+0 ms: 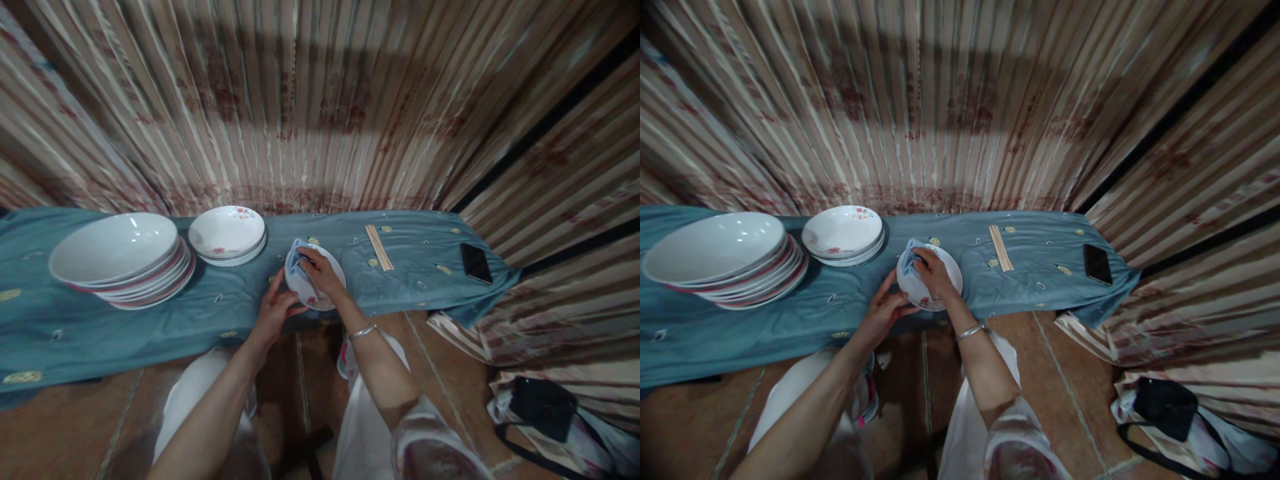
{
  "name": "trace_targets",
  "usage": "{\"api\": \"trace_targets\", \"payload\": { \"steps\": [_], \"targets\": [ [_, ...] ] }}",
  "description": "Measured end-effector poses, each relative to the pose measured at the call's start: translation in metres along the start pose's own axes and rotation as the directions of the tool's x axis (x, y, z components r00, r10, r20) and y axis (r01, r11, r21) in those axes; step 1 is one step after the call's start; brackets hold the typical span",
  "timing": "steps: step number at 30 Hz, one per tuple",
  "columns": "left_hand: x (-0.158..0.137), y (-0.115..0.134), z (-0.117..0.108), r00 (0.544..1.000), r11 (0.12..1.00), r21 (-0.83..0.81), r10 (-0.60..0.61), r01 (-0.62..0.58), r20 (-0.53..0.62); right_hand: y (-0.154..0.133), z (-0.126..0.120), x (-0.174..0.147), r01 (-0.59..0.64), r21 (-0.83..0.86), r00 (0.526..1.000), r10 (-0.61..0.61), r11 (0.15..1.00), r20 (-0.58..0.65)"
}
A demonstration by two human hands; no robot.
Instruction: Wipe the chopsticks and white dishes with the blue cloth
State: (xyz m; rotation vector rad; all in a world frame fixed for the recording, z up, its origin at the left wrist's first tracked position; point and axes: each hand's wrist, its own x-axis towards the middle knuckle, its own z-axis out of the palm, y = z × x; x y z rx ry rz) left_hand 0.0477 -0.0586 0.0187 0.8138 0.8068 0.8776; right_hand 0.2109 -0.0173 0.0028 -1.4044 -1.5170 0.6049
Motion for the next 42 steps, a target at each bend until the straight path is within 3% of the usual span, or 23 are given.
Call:
{"api": "trace_targets", "payload": {
  "steps": [9,23,31,42],
  "targets": [
    [0.002,-0.003,-0.001,1.0,1.0,-0.029,-0.008,0.008,-0.012,-0.014,0.007,-0.014,-0.125,0.354,0.986,0.076,0.927,0.149],
    [-0.002,0.004,0.001,0.999,0.995,-0.096,-0.037,0.037,0.0,-0.028,-0.014,-0.041,-0.31,0.519,0.92,0.112,0.796,0.376],
    [0.002,0.005,-0.003,0.997,0.994,-0.077,-0.07,0.072,0.024,-0.027,-0.032,-0.05,-0.374,0.458,0.853,0.106,0.807,0.511],
    [0.002,0.004,0.001,0.998,0.997,-0.061,-0.056,0.056,-0.002,-0.02,-0.059,-0.059,-0.324,0.302,0.801,0.091,0.897,0.591]
  ]
}}
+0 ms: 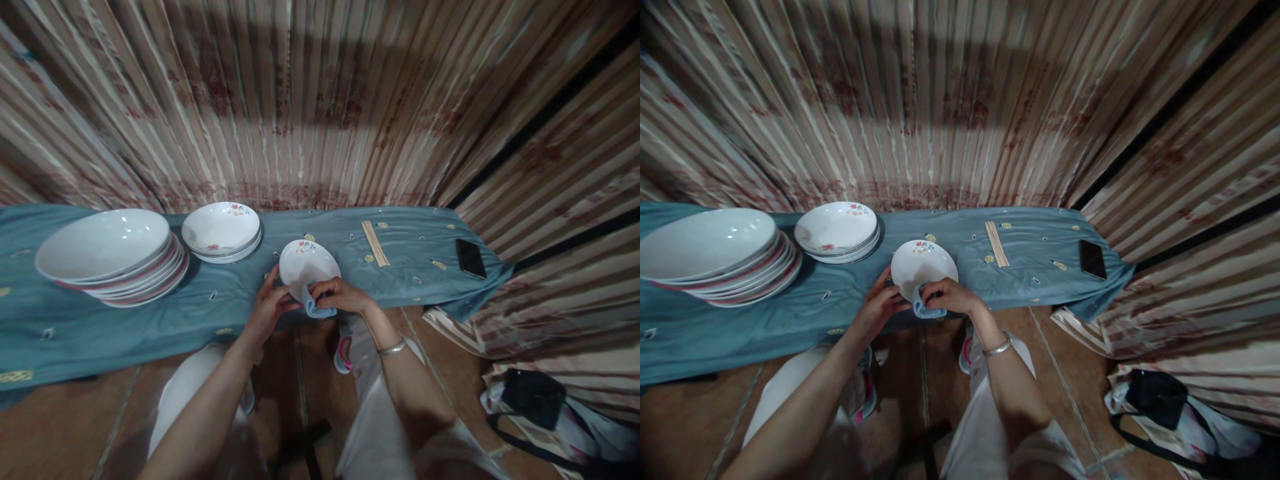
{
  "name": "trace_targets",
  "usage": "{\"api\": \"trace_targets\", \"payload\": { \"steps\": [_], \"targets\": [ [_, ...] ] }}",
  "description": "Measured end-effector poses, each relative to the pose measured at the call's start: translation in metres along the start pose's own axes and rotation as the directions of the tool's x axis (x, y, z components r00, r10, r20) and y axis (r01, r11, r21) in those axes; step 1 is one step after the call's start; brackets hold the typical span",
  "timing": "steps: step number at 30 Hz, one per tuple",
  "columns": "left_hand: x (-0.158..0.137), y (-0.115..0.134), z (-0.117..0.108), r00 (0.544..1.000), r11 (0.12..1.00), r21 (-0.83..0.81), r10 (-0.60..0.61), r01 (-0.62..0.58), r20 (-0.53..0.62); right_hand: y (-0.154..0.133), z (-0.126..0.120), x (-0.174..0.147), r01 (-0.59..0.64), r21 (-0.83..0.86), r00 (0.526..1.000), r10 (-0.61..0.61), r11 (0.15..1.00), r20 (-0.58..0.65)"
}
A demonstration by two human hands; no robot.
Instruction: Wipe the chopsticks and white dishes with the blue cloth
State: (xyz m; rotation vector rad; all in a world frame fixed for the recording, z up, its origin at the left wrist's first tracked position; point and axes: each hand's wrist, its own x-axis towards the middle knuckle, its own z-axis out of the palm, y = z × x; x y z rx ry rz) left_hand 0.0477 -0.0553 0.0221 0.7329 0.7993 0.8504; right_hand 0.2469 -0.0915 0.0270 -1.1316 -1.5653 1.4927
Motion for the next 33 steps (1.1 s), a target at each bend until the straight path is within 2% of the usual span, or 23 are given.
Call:
{"api": "trace_targets", "payload": {
  "steps": [8,16,19,25,33],
  "targets": [
    [0.001,-0.001,0.0,1.0,1.0,0.018,0.013,-0.013,-0.008,0.004,-0.008,-0.007,-0.082,-0.159,0.997,0.079,0.984,-0.022],
    [0.004,-0.004,-0.003,1.0,0.999,0.043,0.021,-0.022,0.012,0.015,-0.019,-0.01,-0.099,-0.359,0.993,0.066,0.928,-0.102],
    [0.004,-0.004,-0.003,1.0,0.998,0.052,0.022,-0.022,0.017,0.015,-0.024,-0.011,-0.127,-0.473,0.987,0.064,0.872,-0.147],
    [0.004,-0.004,-0.002,1.0,0.998,0.055,0.025,-0.024,-0.006,0.017,-0.026,-0.009,-0.164,-0.705,0.973,-0.004,0.69,-0.231],
    [0.006,-0.008,-0.004,0.999,0.998,0.049,0.043,-0.043,0.001,0.022,-0.022,-0.003,-0.235,-0.815,0.939,-0.094,0.53,-0.331]
  ]
}}
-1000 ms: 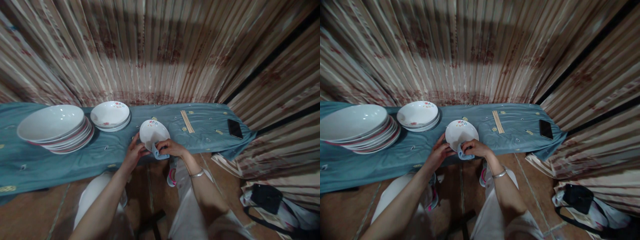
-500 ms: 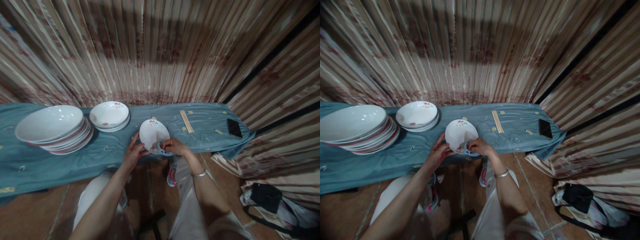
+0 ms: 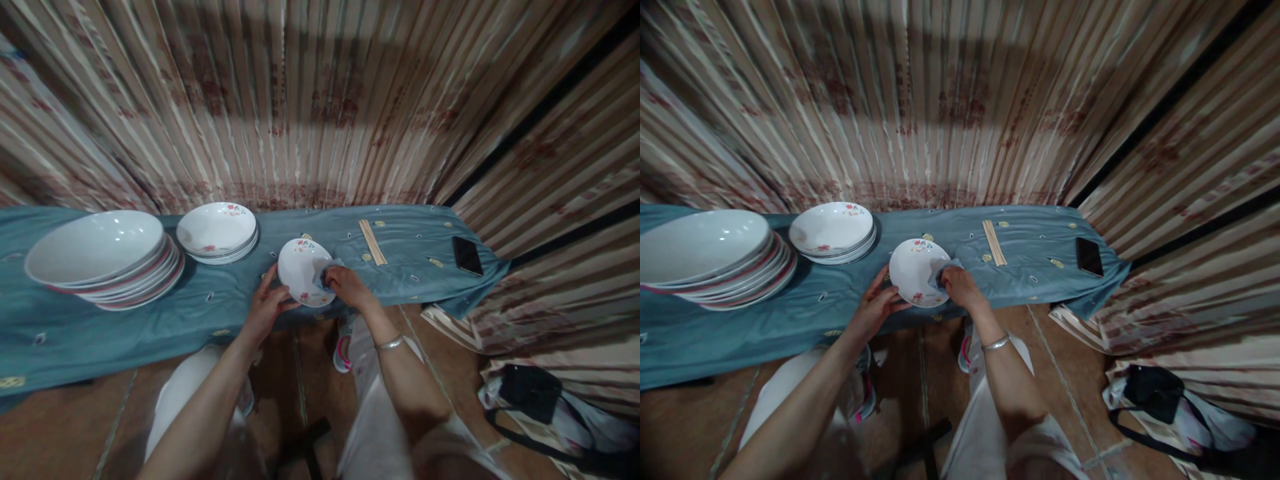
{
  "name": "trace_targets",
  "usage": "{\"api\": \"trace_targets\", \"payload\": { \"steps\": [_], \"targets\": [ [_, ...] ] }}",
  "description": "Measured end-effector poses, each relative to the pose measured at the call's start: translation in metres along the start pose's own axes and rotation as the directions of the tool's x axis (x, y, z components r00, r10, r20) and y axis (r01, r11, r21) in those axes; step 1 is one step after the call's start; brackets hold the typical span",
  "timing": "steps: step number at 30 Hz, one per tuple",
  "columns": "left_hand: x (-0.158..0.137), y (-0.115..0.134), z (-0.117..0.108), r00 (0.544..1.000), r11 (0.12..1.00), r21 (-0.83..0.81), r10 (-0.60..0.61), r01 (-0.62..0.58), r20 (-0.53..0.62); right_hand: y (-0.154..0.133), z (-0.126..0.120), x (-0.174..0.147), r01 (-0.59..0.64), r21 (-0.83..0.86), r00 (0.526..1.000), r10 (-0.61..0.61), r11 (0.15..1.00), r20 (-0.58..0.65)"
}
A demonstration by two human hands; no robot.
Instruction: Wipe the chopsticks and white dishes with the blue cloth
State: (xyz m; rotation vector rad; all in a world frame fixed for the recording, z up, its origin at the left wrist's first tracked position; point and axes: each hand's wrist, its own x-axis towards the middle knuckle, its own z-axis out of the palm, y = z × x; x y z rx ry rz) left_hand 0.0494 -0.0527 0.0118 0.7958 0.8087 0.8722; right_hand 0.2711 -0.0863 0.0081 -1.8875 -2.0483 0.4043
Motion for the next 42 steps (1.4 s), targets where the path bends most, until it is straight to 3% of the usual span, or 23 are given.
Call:
{"api": "trace_targets", "payload": {
  "steps": [7,13,24,42],
  "targets": [
    [0.0,0.0,0.001,1.0,1.0,0.014,0.002,-0.002,-0.004,0.002,0.012,0.012,0.011,-0.049,0.987,-0.019,0.999,-0.162],
    [0.001,-0.002,0.0,1.0,1.0,0.013,0.01,-0.01,-0.012,0.0,0.021,0.032,0.008,-0.039,0.978,-0.016,0.999,-0.207],
    [-0.001,-0.002,0.0,1.0,1.0,0.014,0.025,-0.025,0.013,-0.006,0.036,0.069,0.07,0.288,0.951,0.023,0.955,-0.308],
    [-0.003,-0.001,0.001,1.0,1.0,-0.002,0.019,-0.019,0.022,-0.039,0.038,0.076,0.234,0.562,0.937,-0.029,0.793,-0.348]
  ]
}}
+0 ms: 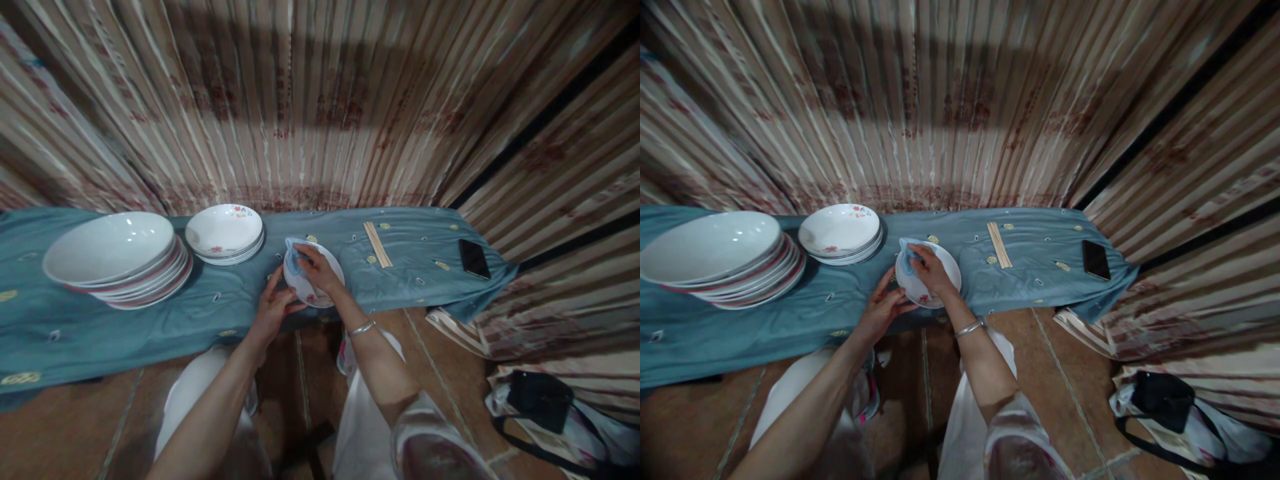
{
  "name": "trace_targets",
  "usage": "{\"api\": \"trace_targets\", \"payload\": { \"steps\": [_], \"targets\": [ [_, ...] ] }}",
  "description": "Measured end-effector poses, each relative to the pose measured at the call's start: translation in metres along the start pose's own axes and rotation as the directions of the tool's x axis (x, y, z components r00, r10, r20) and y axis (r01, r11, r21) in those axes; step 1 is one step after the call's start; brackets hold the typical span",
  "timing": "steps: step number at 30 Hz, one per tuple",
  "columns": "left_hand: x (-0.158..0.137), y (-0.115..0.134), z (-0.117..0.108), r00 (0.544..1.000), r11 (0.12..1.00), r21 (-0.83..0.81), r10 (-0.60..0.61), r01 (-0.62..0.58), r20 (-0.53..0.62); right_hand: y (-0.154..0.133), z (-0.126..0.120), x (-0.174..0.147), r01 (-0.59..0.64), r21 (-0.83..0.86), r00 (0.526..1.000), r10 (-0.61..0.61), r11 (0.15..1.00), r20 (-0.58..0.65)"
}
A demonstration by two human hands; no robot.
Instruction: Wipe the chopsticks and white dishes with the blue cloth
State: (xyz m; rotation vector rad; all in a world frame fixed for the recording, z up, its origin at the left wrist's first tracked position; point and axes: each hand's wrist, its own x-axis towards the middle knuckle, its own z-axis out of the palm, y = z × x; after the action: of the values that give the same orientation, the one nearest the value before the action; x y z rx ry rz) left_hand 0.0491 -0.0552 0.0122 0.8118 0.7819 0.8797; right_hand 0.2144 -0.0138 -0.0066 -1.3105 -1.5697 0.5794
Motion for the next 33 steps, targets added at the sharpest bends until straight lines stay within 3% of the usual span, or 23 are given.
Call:
{"api": "trace_targets", "payload": {
  "steps": [12,19,33],
  "targets": [
    [0.002,-0.005,-0.004,1.0,1.0,-0.001,0.01,-0.01,-0.019,-0.035,-0.005,-0.019,-0.055,0.3,0.982,-0.004,0.952,0.191],
    [0.002,-0.005,-0.002,0.999,1.0,0.001,0.019,-0.019,-0.038,-0.038,-0.01,-0.025,-0.239,0.41,0.941,0.106,0.88,0.321],
    [-0.001,-0.004,0.002,0.998,0.999,0.032,0.037,-0.035,-0.053,-0.04,-0.01,-0.026,-0.229,0.427,0.95,0.105,0.875,0.294]
  ]
}}
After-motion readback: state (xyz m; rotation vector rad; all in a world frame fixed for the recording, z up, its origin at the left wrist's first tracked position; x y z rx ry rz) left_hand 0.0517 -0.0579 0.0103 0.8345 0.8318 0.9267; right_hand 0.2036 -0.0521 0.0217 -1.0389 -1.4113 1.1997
